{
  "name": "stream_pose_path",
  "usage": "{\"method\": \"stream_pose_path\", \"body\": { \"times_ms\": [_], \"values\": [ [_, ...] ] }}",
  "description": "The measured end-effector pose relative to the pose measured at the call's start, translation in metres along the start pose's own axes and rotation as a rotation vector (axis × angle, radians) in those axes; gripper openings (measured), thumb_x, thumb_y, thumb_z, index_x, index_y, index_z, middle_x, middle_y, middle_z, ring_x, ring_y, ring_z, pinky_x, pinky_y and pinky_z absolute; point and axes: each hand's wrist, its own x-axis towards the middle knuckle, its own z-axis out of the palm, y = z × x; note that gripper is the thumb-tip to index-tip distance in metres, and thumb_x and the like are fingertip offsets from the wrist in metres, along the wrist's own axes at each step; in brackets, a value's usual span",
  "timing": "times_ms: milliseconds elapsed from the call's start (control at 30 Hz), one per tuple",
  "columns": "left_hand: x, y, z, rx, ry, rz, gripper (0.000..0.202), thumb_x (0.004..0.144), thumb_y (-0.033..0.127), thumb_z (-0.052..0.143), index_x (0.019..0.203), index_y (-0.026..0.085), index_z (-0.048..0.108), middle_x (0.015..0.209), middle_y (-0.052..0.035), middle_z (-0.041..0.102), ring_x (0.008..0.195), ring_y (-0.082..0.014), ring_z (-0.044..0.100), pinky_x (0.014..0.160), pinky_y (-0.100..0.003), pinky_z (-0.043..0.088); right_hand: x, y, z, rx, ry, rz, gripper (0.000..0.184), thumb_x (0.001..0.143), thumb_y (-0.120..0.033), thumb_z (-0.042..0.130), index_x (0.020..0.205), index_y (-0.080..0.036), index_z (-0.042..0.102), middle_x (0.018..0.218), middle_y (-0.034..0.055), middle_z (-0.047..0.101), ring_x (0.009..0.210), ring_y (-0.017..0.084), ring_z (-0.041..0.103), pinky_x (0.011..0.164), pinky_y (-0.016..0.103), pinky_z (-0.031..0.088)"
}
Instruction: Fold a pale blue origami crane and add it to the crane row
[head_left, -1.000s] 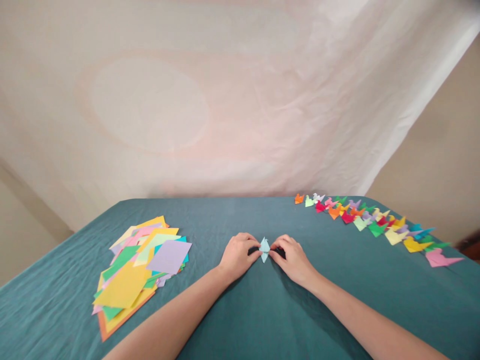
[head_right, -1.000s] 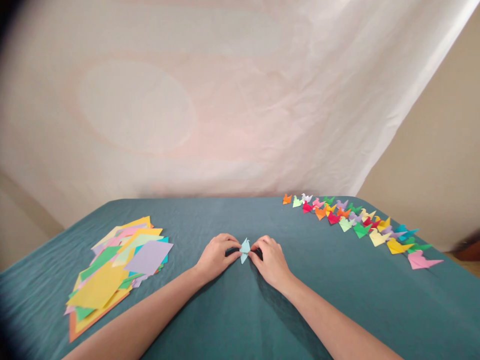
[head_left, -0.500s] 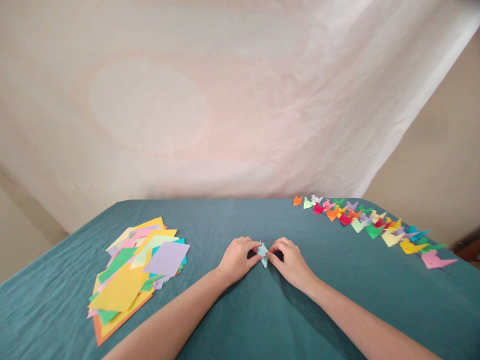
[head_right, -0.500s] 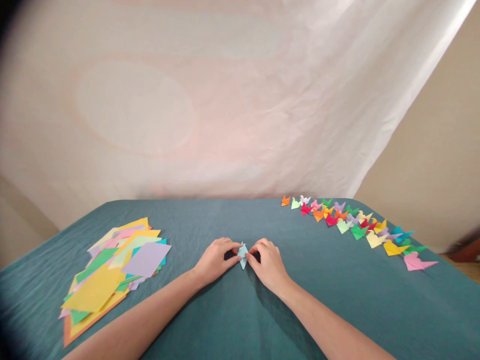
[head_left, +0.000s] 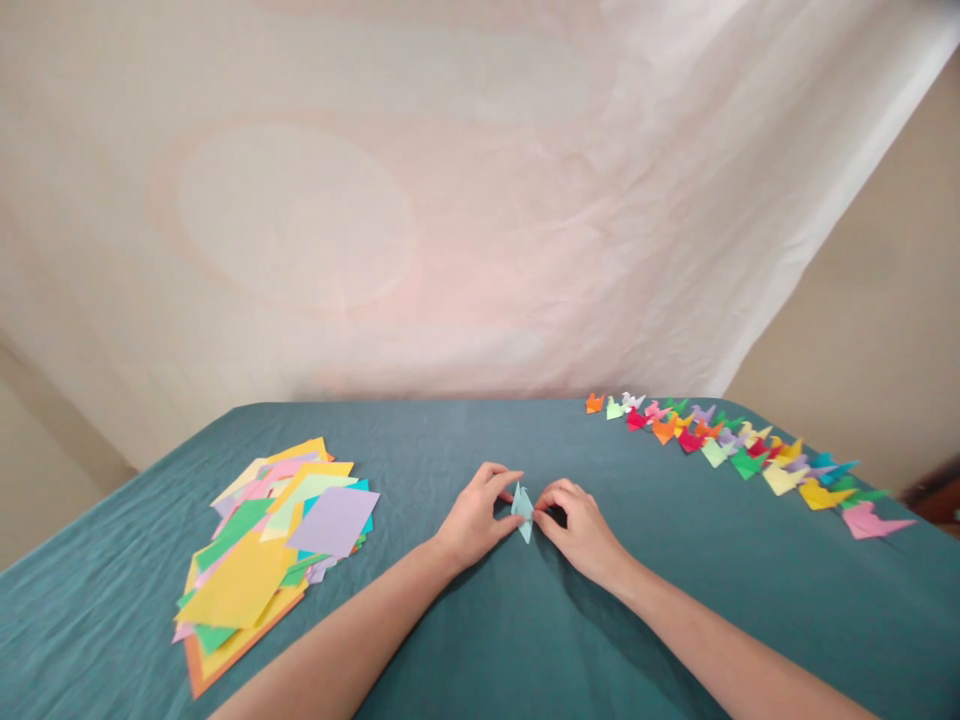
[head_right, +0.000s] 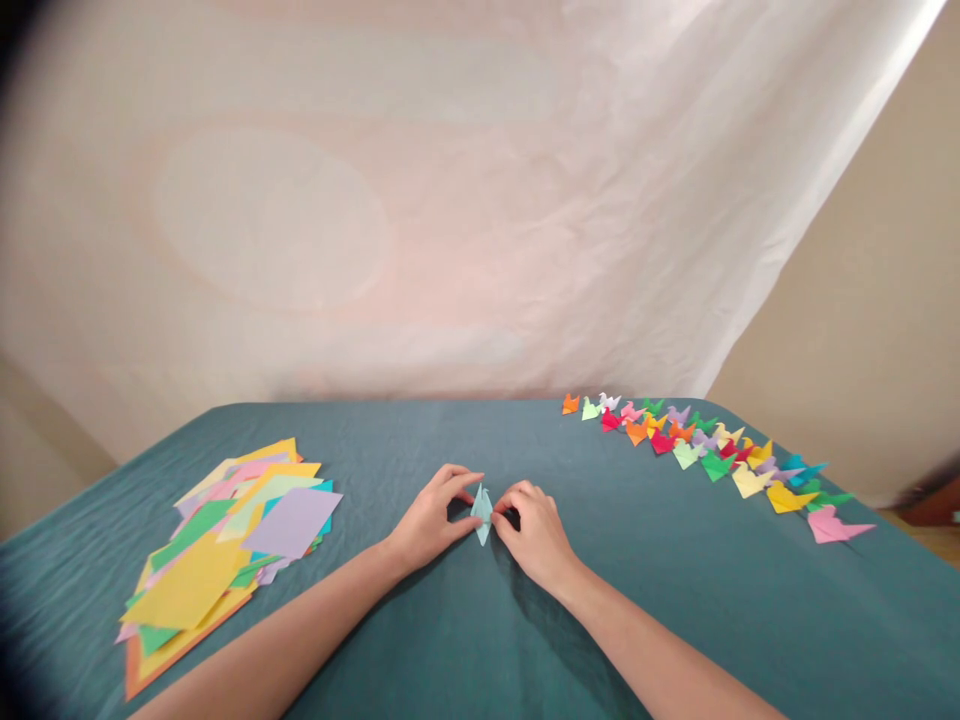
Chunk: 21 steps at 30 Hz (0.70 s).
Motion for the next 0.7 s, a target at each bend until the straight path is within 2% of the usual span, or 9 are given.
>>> {"method": "stream_pose_path", "body": {
  "times_ms": [167,367,500,567,700],
  "values": [
    [0.001,-0.002,0.001,-0.074,0.033,-0.014,0.063,0.069,0.012,0.066,0.125,0.027,0.043,0.115,-0.0051,0.041,0.079,-0.0098,0.057,0.082,-0.03,0.051,-0.001,-0.002,-0.002,0.056,0.007,-0.025,0.008,0.08,-0.021,0.054,0.074,-0.019,0.059,0.083,0.0015,0.059,0.084,0.017,0.055,0.078,0.032,0.039],
    [0.002,-0.005,0.003,-0.156,0.032,-0.069,0.065,0.067,0.012,0.067,0.125,0.024,0.042,0.113,-0.006,0.048,0.074,-0.0088,0.056,0.07,-0.025,0.051,-0.003,-0.006,-0.002,0.154,-0.019,-0.022,0.009,0.082,-0.022,0.051,0.075,-0.02,0.057,0.075,0.0002,0.06,0.072,0.016,0.056,0.07,0.029,0.041],
    [0.004,-0.005,0.002,-0.21,0.0,-0.127,0.067,0.067,0.012,0.066,0.128,0.022,0.04,0.093,-0.0009,0.061,0.068,-0.0092,0.054,0.062,-0.021,0.046,-0.005,-0.009,-0.002,0.268,-0.055,0.003,0.01,0.083,-0.023,0.048,0.077,-0.019,0.056,0.071,-0.0005,0.059,0.067,0.015,0.055,0.065,0.027,0.042],
    [0.005,-0.004,0.001,-0.229,-0.001,-0.165,0.066,0.068,0.013,0.066,0.128,0.021,0.04,0.08,0.0023,0.062,0.062,-0.0085,0.052,0.059,-0.02,0.043,-0.006,-0.011,-0.003,0.343,-0.049,0.012,0.008,0.083,-0.025,0.049,0.081,-0.019,0.054,0.073,-0.0004,0.059,0.068,0.014,0.055,0.065,0.026,0.043],
    [0.006,-0.002,-0.001,-0.388,0.009,-0.232,0.064,0.069,0.02,0.068,0.127,0.018,0.042,0.078,0.0007,0.063,0.06,-0.0092,0.053,0.058,-0.021,0.041,-0.007,-0.012,-0.003,0.427,-0.038,0.018,0.012,0.081,-0.029,0.053,0.088,-0.019,0.053,0.076,-0.0004,0.058,0.069,0.014,0.054,0.066,0.025,0.043]
  ]
}}
